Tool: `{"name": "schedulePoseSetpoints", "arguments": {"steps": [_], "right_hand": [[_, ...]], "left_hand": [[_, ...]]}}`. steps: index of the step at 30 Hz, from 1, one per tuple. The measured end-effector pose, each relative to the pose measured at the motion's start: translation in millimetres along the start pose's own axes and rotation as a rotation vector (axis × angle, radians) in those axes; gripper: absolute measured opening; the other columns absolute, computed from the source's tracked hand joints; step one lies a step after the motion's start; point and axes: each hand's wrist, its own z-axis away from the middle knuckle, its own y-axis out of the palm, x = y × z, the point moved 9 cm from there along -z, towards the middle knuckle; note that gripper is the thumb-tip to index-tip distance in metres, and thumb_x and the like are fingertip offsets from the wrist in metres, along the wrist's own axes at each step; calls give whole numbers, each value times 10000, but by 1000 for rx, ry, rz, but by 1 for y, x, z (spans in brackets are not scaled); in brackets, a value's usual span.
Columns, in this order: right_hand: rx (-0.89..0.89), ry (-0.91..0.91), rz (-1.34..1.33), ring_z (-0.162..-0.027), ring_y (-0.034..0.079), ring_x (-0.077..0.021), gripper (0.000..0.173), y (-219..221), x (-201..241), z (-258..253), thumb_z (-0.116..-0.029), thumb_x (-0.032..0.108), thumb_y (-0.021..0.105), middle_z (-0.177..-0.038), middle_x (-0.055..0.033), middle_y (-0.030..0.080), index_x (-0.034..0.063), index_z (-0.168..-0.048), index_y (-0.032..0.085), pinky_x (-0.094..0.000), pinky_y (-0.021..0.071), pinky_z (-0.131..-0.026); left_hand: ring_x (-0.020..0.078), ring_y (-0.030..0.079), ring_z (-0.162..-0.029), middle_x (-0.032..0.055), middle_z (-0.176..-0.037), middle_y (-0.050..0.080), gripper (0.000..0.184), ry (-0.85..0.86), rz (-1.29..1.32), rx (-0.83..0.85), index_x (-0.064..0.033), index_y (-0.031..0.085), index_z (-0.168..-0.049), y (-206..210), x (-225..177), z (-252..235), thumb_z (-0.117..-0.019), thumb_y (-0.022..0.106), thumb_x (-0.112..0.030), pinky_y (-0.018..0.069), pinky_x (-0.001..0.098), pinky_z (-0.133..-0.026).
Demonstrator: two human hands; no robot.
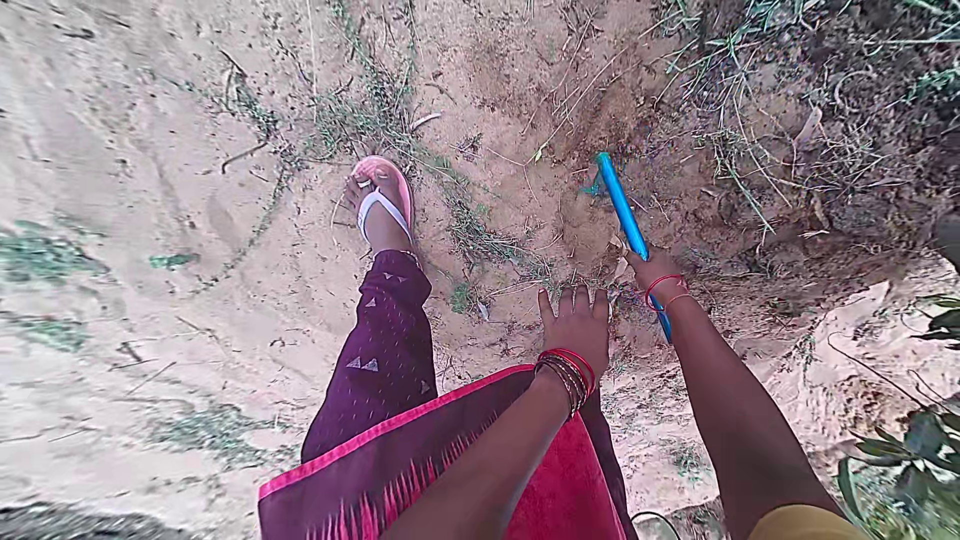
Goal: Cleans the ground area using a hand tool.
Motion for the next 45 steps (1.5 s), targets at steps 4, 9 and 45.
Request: {"name": "schedulePoseSetpoints", "arguments": {"steps": [4, 9, 45], "right_hand": [[-80, -6, 140, -943, 645, -414, 484, -65, -25, 73, -1082, 391, 541, -1012, -285, 652, -60, -1248, 597, -597, 480, -869], [-513, 61, 29, -903, 624, -439, 478, -141, -113, 146, -1071, 332, 567, -968, -318, 642, -111, -1250, 586, -625, 447, -834], [87, 74, 70, -1190, 635, -440, 508, 105, -74, -34, -1083, 397, 525, -1235, -300, 658, -37, -1341, 582, -597, 475, -1019]], "left_hand": [[378, 164, -1573, 185, -1687, 228, 585, 16, -46, 11, -123, 252, -1635, 2, -8, 3, -1097, 448, -243, 22, 711, -1200], [378, 166, -1572, 192, -1680, 243, 568, 37, -44, -41, -124, 277, -1629, -9, -14, 9, -1104, 436, -273, 13, 710, -1200], [369, 232, -1555, 183, -1666, 284, 562, 19, -11, 89, -111, 289, -1621, 35, 0, -8, -1099, 448, -243, 69, 676, -1217]]}}
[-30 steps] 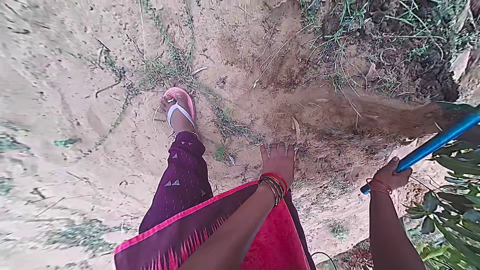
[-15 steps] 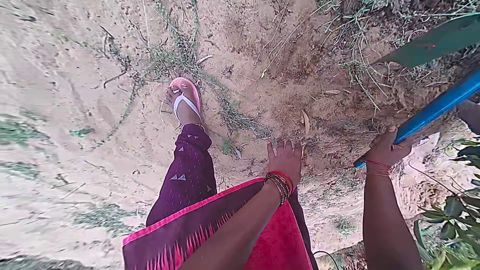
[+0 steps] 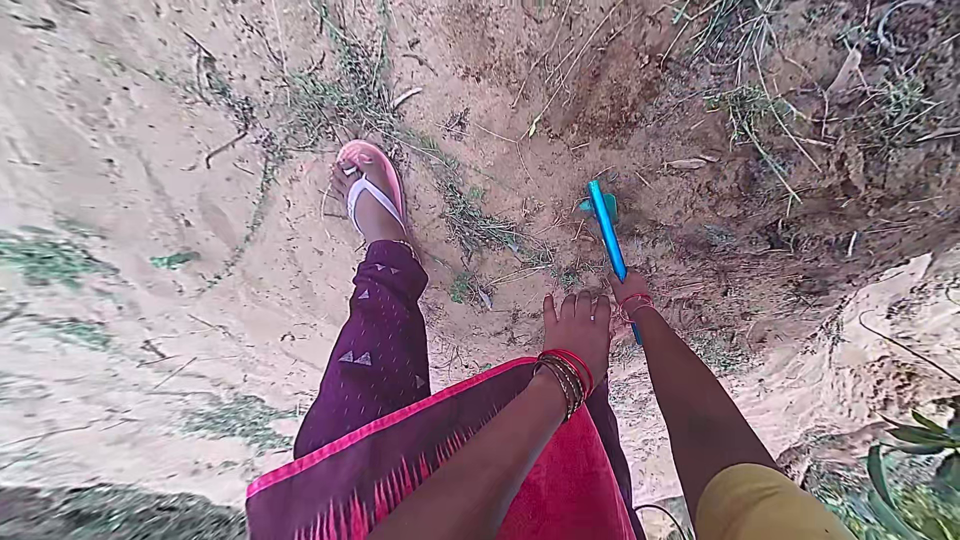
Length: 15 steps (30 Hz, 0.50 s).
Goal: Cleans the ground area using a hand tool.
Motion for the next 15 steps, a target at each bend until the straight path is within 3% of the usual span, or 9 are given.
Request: {"name": "schedulePoseSetpoints", "arguments": {"steps": [4, 9, 12, 15], "right_hand": [[48, -59, 197, -1143, 650, -462, 486, -37, 10, 13, -1079, 391, 528, -1183, -308, 669, -44, -1276, 615, -639, 487, -961], [32, -42, 457, -1192, 640, -462, 518, -77, -5, 77, -1078, 440, 515, -1225, -294, 667, 1, -1347, 569, -640, 481, -960], [-134, 27, 345, -1130, 667, -485, 540, -109, -43, 117, -1085, 435, 498, -1158, -309, 690, -16, -1378, 552, -646, 490, -925], [-501, 55, 99, -966, 693, -523, 499, -136, -93, 147, -1068, 381, 549, -993, -327, 705, -59, -1297, 604, -671, 496, -824]], "left_hand": [[378, 222, -1557, 185, -1666, 279, 560, -9, -8, -1, -114, 288, -1622, -3, 2, 1, -1102, 442, -256, 72, 680, -1217], [373, 208, -1562, 176, -1678, 255, 562, -4, -27, 18, -110, 271, -1626, -3, -4, 1, -1105, 435, -245, 69, 676, -1218], [364, 208, -1563, 173, -1679, 253, 565, -10, -39, 14, -121, 267, -1629, -5, -5, 2, -1106, 432, -258, 62, 671, -1221], [361, 211, -1563, 171, -1677, 262, 561, -12, -30, -5, -120, 277, -1626, -10, -5, 3, -1103, 435, -249, 60, 666, -1222]]}}
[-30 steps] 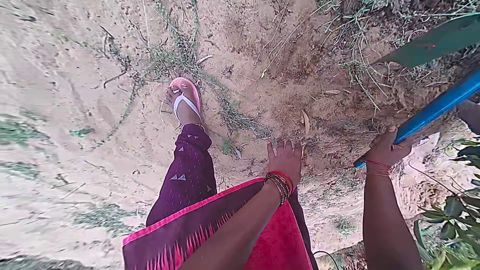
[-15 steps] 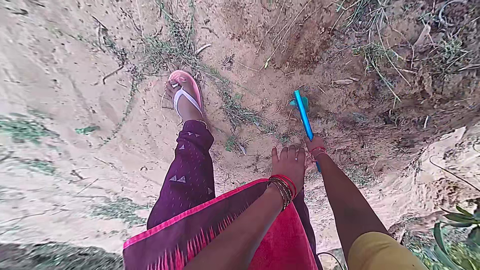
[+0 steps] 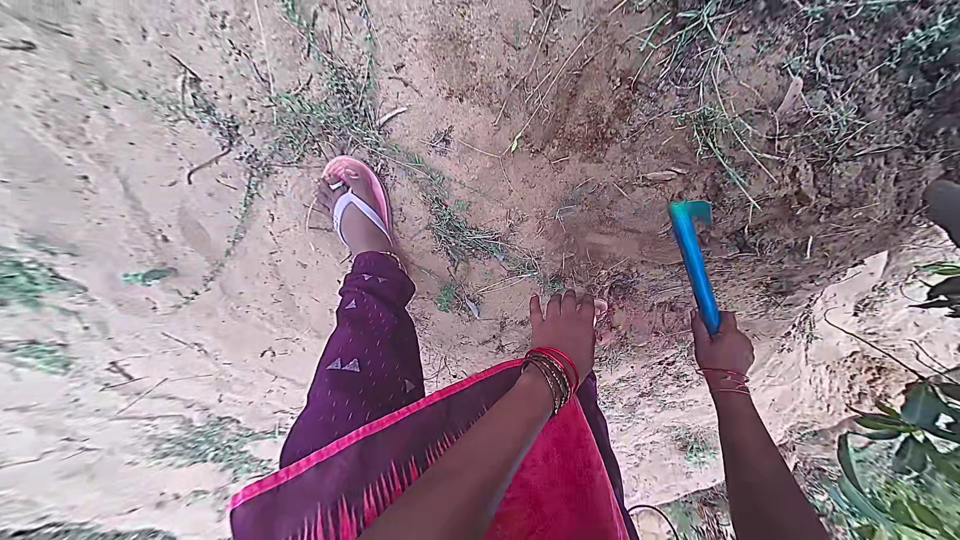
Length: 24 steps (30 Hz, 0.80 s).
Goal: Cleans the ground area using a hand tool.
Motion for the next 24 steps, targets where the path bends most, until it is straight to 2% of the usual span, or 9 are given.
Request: {"name": "schedulePoseSetpoints", "arguments": {"steps": [3, 9, 10, 12, 14, 16, 17, 19, 24], "right_hand": [[-340, 126, -237, -921, 688, -488, 466, -10, -44, 7, -1052, 297, 581, -974, -333, 695, -114, -1270, 609, -630, 492, -841], [-743, 422, -706, -1133, 672, -214, 505, -19, -72, 5, -1063, 244, 569, -1232, -240, 681, -112, -1415, 501, -303, 480, -1024], [-785, 442, -759, -1074, 680, -169, 489, -23, -75, 1, -1065, 241, 568, -1197, -209, 693, -102, -1408, 511, -278, 493, -985], [-876, 414, -870, -757, 585, -46, 422, -34, -77, -14, -1085, 241, 525, -972, -88, 625, -86, -1351, 519, -217, 496, -756], [-937, 357, -958, -690, 533, -3, 413, -42, -78, -19, -1092, 213, 509, -943, -52, 575, -96, -1365, 482, -187, 479, -688], [-940, 314, -953, -815, 600, -15, 433, -51, -63, -13, -1068, 180, 540, -1051, -109, 651, -122, -1375, 497, -181, 495, -797], [-919, 279, -959, -768, 579, -8, 414, -53, -54, -10, -1065, 169, 543, -995, -92, 637, -129, -1350, 507, -176, 489, -762], [-815, 115, -1021, -544, 472, 40, 308, -47, -31, -9, -1064, 117, 503, -738, 30, 485, -139, -1235, 486, -151, 467, -575], [-319, -236, -784, -562, 466, -8, 396, 10, 36, -11, -989, 205, 537, -685, 8, 496, -172, -1108, 554, -230, 453, -598]], "left_hand": [[368, 207, -1563, 178, -1677, 258, 564, 8, 2, 2, -117, 273, -1628, 0, -2, 1, -1102, 436, -244, 64, 667, -1222], [367, 215, -1561, 174, -1675, 267, 563, 3, 5, -9, -124, 274, -1629, -2, -1, 1, -1106, 431, -262, 65, 672, -1220], [368, 221, -1559, 173, -1673, 273, 561, 3, 3, -11, -123, 279, -1627, -1, 0, 1, -1106, 430, -262, 71, 672, -1219], [367, 221, -1559, 167, -1676, 266, 560, 1, -2, -7, -124, 275, -1628, -2, 0, 0, -1107, 425, -260, 69, 673, -1219], [363, 220, -1560, 168, -1679, 260, 559, 4, -8, 2, -123, 269, -1630, 0, -1, 1, -1110, 416, -267, 70, 670, -1219], [370, 223, -1559, 180, -1675, 266, 556, 7, 1, -5, -112, 285, -1624, 0, 0, 0, -1106, 425, -258, 69, 672, -1219], [372, 221, -1559, 182, -1675, 265, 557, 8, 8, -4, -112, 286, -1624, 1, 0, 0, -1104, 428, -253, 65, 674, -1219], [372, 221, -1559, 182, -1673, 269, 555, 9, 17, 2, -110, 287, -1622, 2, 0, -2, -1104, 431, -247, 63, 674, -1220], [368, 227, -1557, 178, -1669, 280, 547, -2, 18, 4, -115, 301, -1618, 8, 1, -6, -1105, 434, -250, 75, 666, -1222]]}}
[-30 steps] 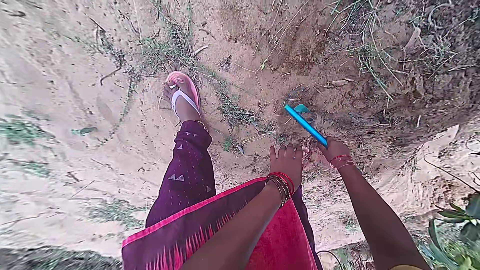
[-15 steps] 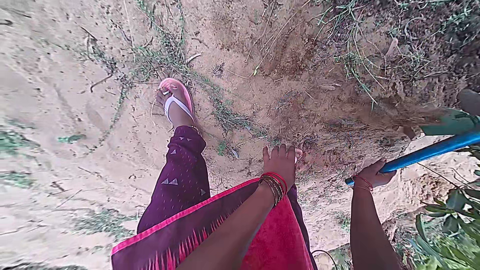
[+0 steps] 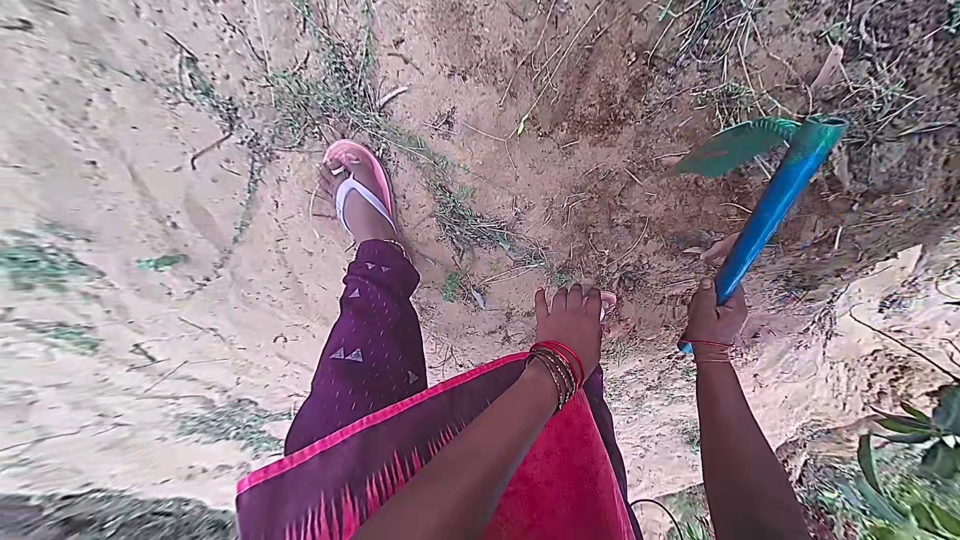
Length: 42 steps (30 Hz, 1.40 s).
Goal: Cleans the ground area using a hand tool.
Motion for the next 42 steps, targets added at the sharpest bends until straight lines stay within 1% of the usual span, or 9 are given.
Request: {"name": "schedulePoseSetpoints", "arguments": {"steps": [6, 9, 11, 21, 26, 32, 36, 39, 42], "right_hand": [[342, -48, 170, -638, 558, -165, 348, 85, -49, 24, -981, 164, 585, -717, -161, 607, -176, -1041, 630, -353, 479, -668], [674, 266, 522, -1079, 675, -439, 464, 121, -131, 28, -1071, 286, 557, -1117, -327, 686, -107, -1315, 591, -576, 483, -984], [838, 378, 713, -1241, 623, -433, 539, 133, -164, 23, -1088, 404, 499, -1277, -294, 653, -27, -1408, 544, -599, 453, -1050], [992, 294, 1154, -1274, 606, -441, 542, 102, -125, 7, -1076, 457, 487, -1344, -267, 634, 19, -1384, 572, -634, 479, -994], [752, 398, 1177, -1176, 660, -468, 571, -8, -117, 14, -1079, 488, 468, -1243, -283, 678, 40, -1429, 524, -643, 507, -929], [-70, 388, 584, -959, 660, -497, 494, -139, -88, 37, -1056, 306, 586, -1010, -373, 669, -142, -1265, 599, -634, 468, -884], [-487, 404, 28, -529, 476, -45, 344, -145, -68, 22, -1105, 252, 486, -691, 0, 473, -70, -1208, 551, -239, 478, -574], [-640, 387, -313, -415, 444, -13, 241, -137, -49, -5, -1123, 266, 446, -560, 76, 406, 33, -1081, 493, -209, 477, -468], [-700, 440, -385, -438, 427, -44, 293, -142, -33, -31, -1123, 338, 451, -609, 50, 405, 52, -1166, 500, -233, 458, -475]], "left_hand": [[362, 216, -1561, 183, -1675, 263, 559, -38, 3, 42, -114, 281, -1625, 13, 11, -10, -1105, 436, -248, 71, 670, -1219], [361, 213, -1562, 169, -1676, 266, 559, -63, -13, 68, -119, 284, -1623, 24, 15, -14, -1106, 442, -259, 68, 668, -1221], [358, 219, -1560, 167, -1674, 271, 559, -71, -24, 64, -122, 286, -1622, 27, 16, -18, -1106, 442, -268, 68, 667, -1220], [361, 229, -1557, 183, -1665, 281, 554, -40, -71, 46, -111, 283, -1622, 23, 9, -13, -1110, 427, -267, 73, 672, -1220], [366, 237, -1553, 188, -1665, 280, 553, -5, -66, 29, -108, 293, -1617, 16, 1, -6, -1109, 428, -282, 83, 668, -1220], [361, 241, -1552, 176, -1665, 288, 553, 31, -37, -15, -116, 303, -1617, -1, -12, 4, -1104, 441, -270, 97, 660, -1221], [378, 255, -1544, 187, -1658, 297, 547, 70, -23, -50, -105, 313, -1612, -11, -22, 16, -1103, 438, -263, 105, 664, -1218], [385, 238, -1549, 191, -1665, 281, 555, 113, -11, -57, -109, 287, -1622, -18, -35, 31, -1105, 432, -249, 92, 674, -1215], [413, 247, -1541, 217, -1656, 288, 588, 193, -22, -60, -87, 288, -1619, -10, -50, 44, -1074, 487, -179, 81, 682, -1215]]}}
